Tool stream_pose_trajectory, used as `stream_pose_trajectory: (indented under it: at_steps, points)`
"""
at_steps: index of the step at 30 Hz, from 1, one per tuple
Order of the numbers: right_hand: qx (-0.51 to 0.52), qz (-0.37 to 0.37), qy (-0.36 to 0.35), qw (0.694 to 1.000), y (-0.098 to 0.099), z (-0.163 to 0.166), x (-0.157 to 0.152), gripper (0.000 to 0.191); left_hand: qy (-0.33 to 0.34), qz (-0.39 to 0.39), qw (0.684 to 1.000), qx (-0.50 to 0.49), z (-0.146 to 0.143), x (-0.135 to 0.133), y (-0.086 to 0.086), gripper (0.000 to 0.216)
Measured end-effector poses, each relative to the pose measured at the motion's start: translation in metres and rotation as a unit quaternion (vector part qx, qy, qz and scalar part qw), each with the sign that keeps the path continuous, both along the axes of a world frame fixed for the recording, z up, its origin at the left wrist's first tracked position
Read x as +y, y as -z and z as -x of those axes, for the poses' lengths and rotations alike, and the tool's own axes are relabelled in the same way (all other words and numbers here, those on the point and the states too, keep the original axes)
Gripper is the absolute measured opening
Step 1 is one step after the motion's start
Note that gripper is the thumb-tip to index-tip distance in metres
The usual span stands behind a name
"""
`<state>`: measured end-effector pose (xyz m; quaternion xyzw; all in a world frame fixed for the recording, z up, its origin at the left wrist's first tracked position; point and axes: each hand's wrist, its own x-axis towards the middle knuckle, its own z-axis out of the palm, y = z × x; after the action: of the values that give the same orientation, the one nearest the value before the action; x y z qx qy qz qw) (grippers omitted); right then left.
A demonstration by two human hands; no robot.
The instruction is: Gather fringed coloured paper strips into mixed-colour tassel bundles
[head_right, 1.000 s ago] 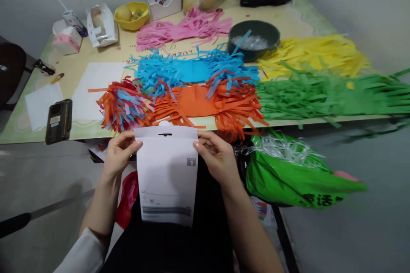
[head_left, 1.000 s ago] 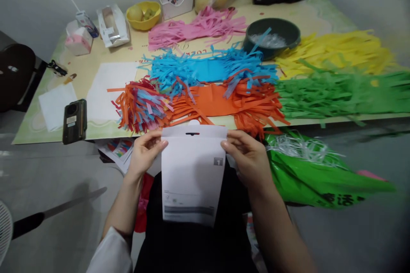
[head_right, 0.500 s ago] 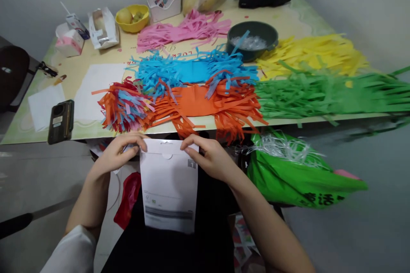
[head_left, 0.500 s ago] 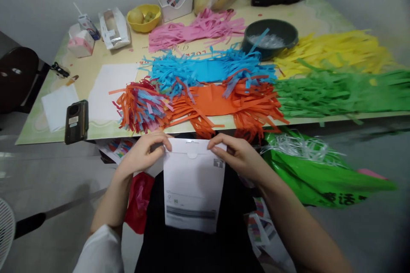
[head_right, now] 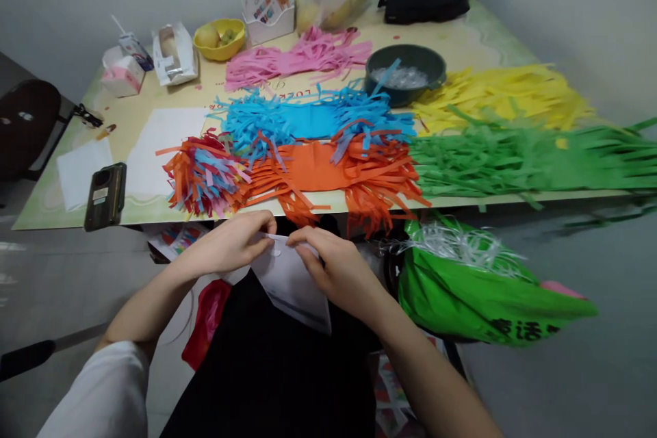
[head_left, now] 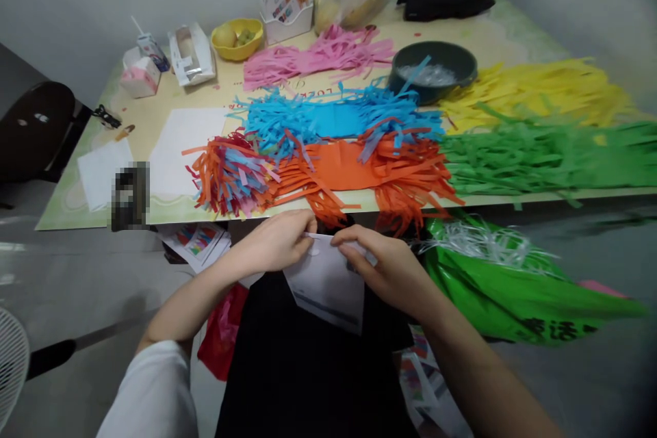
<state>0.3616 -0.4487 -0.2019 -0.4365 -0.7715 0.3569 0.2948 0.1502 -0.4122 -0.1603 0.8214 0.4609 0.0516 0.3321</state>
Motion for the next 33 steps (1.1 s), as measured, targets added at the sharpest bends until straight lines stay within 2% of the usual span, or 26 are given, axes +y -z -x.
stream_pose_trajectory:
  at_steps: [3, 6, 10, 12, 14, 16, 19, 21, 23, 24, 27, 28, 29, 30, 33]
  points:
    - [0.004, 0.005, 0.004, 1.000, 0.004, -0.001, -0.002, 0.016, 0.007, 0.047, 0.999, 0.004, -0.003, 0.003, 0.006, 0.007]
    - [0.003, 0.002, 0.012, 1.000, 0.009, 0.000, -0.004, 0.017, 0.007, 0.061, 0.998, 0.026, -0.008, 0.003, 0.011, 0.010]
    - [0.008, 0.007, 0.021, 1.000, 0.015, -0.001, -0.005, 0.018, 0.023, 0.031, 0.998, 0.058, -0.013, 0.001, 0.018, 0.005]
    - [0.011, 0.025, 0.032, 0.999, 0.016, -0.005, -0.005, 0.017, 0.030, 0.000, 0.999, 0.029, -0.013, 0.000, 0.022, 0.005]
    - [0.015, 0.049, 0.052, 0.997, 0.016, -0.011, -0.005, 0.016, 0.032, -0.056, 0.997, -0.033, -0.011, -0.001, 0.029, 0.007]
    - [0.023, 0.065, 0.076, 0.995, 0.015, -0.016, -0.006, 0.016, 0.038, -0.150, 0.983, -0.094, -0.009, -0.001, 0.040, 0.013]
    - [0.045, 0.072, 0.112, 0.990, 0.014, -0.020, -0.009, 0.014, 0.044, -0.313, 0.935, -0.161, -0.008, -0.001, 0.058, 0.016]
    - [0.056, 0.069, 0.133, 0.987, 0.015, -0.020, -0.010, 0.013, 0.030, -0.389, 0.900, -0.196, -0.012, -0.005, 0.063, 0.018]
    - [0.061, 0.063, 0.160, 0.983, 0.016, -0.022, -0.010, 0.014, 0.024, -0.419, 0.880, -0.221, -0.020, -0.014, 0.059, 0.022]
    - [0.062, 0.061, 0.175, 0.981, 0.016, -0.024, -0.009, 0.014, 0.053, -0.411, 0.882, -0.227, -0.024, -0.021, 0.054, 0.025]
    - [0.074, 0.063, 0.223, 0.970, 0.017, -0.034, -0.009, 0.015, 0.210, -0.312, 0.904, -0.204, -0.036, -0.045, 0.031, 0.032]
    - [0.080, 0.064, 0.239, 0.966, 0.017, -0.038, -0.009, 0.015, 0.236, -0.279, 0.910, -0.196, -0.037, -0.052, 0.024, 0.036]
    - [0.084, 0.064, 0.254, 0.962, 0.016, -0.042, -0.010, 0.016, 0.227, -0.259, 0.917, -0.200, -0.037, -0.055, 0.020, 0.039]
    - [0.087, 0.061, 0.267, 0.958, 0.016, -0.044, -0.011, 0.016, 0.174, -0.257, 0.926, -0.213, -0.035, -0.057, 0.018, 0.038]
    - [0.091, 0.053, 0.288, 0.952, 0.015, -0.045, -0.017, 0.017, -0.101, -0.264, 0.925, -0.254, -0.025, -0.045, 0.027, 0.028]
